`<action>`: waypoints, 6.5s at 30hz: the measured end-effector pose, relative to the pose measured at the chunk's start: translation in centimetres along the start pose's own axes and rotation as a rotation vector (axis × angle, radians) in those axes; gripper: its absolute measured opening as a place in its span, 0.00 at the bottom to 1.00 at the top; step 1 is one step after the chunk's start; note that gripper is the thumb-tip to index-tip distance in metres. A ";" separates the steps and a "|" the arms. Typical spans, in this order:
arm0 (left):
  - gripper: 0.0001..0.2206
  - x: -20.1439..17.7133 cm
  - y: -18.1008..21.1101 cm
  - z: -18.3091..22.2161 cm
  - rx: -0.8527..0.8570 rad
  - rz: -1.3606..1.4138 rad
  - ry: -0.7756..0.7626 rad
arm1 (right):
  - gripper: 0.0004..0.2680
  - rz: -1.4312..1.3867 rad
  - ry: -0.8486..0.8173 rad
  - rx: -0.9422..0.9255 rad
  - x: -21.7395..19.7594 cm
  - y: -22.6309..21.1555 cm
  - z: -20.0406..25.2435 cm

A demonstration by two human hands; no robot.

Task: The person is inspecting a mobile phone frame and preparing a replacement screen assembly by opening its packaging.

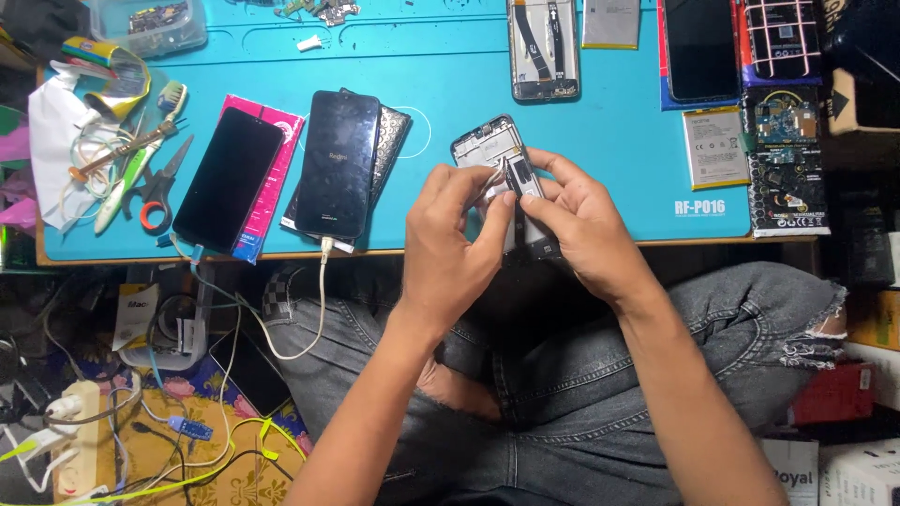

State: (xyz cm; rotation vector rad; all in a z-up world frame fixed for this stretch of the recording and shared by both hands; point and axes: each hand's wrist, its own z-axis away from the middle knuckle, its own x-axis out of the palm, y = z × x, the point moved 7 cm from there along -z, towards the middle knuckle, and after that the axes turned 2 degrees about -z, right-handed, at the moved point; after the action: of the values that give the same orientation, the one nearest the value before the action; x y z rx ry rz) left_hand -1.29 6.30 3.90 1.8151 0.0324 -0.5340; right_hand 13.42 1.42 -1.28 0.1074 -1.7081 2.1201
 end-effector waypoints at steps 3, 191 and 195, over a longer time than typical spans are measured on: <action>0.07 0.2 0.1 0.0 0.039 -0.016 0.012 | 0.20 0.000 -0.011 0.008 0.1 0.2 -0.3; 0.02 4.9 2.6 -1.0 0.129 -0.227 0.086 | 0.23 -0.580 0.009 -0.035 -2.8 1.5 -1.8; 0.03 4.9 1.5 -1.3 0.044 -0.072 0.058 | 0.24 -0.602 0.002 -0.030 -2.5 0.9 -1.6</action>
State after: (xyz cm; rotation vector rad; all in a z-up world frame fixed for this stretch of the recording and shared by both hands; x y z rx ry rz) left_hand 3.93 5.79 3.68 1.8774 0.1271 -0.5359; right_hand 15.67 2.10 -3.31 0.5382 -1.4636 1.6424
